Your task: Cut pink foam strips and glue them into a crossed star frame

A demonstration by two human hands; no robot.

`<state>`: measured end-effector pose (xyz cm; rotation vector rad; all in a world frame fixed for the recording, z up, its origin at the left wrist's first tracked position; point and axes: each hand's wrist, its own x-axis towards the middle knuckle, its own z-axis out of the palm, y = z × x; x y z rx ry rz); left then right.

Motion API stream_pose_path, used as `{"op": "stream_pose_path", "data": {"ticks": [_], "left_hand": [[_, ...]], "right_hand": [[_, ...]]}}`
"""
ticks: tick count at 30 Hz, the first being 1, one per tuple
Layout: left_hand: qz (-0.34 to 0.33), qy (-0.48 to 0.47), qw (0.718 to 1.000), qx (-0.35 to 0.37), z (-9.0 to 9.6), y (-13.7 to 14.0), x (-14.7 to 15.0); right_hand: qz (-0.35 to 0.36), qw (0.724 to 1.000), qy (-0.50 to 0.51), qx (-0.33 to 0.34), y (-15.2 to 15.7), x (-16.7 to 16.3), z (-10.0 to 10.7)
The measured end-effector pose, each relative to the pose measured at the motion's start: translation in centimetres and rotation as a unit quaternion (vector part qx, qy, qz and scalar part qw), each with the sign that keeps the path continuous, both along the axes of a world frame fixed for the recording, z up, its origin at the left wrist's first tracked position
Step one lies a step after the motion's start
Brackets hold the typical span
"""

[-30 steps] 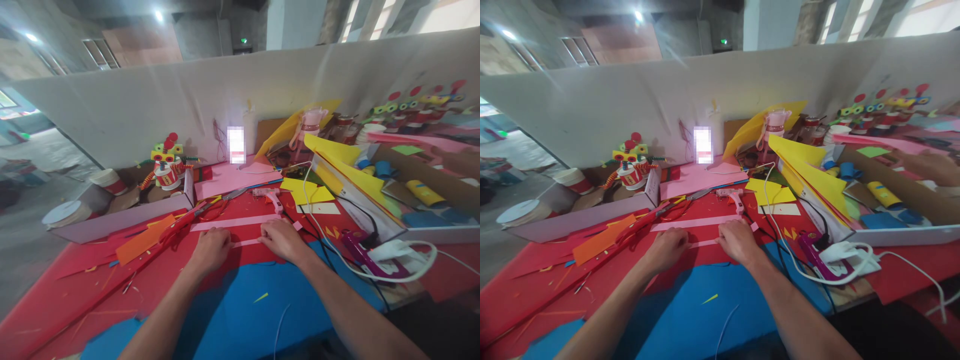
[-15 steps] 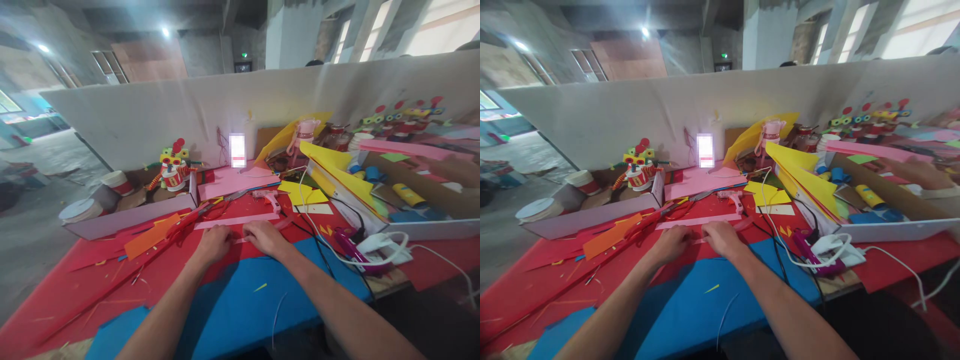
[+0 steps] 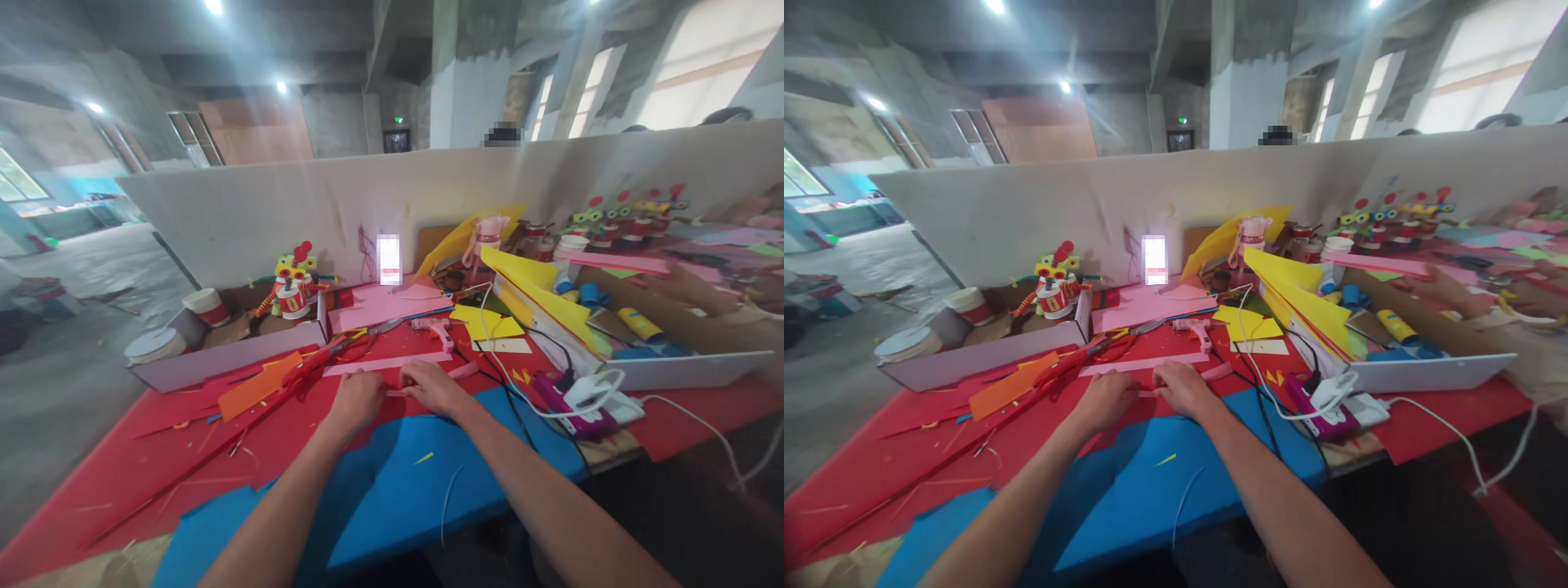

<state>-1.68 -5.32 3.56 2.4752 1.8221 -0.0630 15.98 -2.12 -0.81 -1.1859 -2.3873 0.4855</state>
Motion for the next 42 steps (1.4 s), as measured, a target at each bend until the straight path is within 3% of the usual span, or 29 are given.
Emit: {"op": "stream_pose_path", "data": {"ticks": [6,10,16,18,21,23,26,29,32,36,42], "left_hand": [[-0.107,0.029,0.989,0.092,-0.6,0.2,-0.3],[-0.164,0.048,0.959,0.227,-0.5,0.7,-0.6],[-0.174,0.026,0.91,0.376,-0.2,1.0,-1.5],[-0.171,-0.008,0.894,0.414,0.0,0.8,-1.6],[-0.138,-0.134,0.871,0.452,0.2,0.6,-1.6],[-0.072,-0.263,0.866,0.418,-0.1,0.9,-1.6],[-0.008,-0.458,0.86,0.225,-1.2,1.9,-1.6],[-0.004,-0.565,0.822,0.071,-2.3,2.6,-1.6],[-0.01,-0.604,0.795,0.056,-2.8,2.7,-1.4],[0.014,-0.605,0.793,0.07,-2.4,2.3,-0.9],[0.047,-0.642,0.76,0.09,-1.3,1.8,-0.6]], "right_hand": [[0.02,0.999,0.035,0.006,0.3,0.4,-0.6],[0.07,0.994,0.038,-0.075,1.7,0.6,0.5],[0.108,0.977,0.107,-0.149,3.2,0.5,2.1],[0.09,0.969,0.162,-0.162,3.2,0.3,1.7],[-0.001,0.968,0.226,-0.108,3.1,0.3,1.3],[-0.019,0.957,0.278,-0.087,2.9,0.4,1.5],[0.024,0.947,0.308,-0.085,2.4,0.2,1.9],[0.053,0.961,0.264,-0.062,1.8,-0.4,2.0],[0.065,0.972,0.222,-0.029,1.5,-0.7,1.7],[0.069,0.977,0.201,-0.007,1.7,-0.2,1.7],[0.042,0.975,0.215,-0.038,2.1,0.4,1.8]]}}
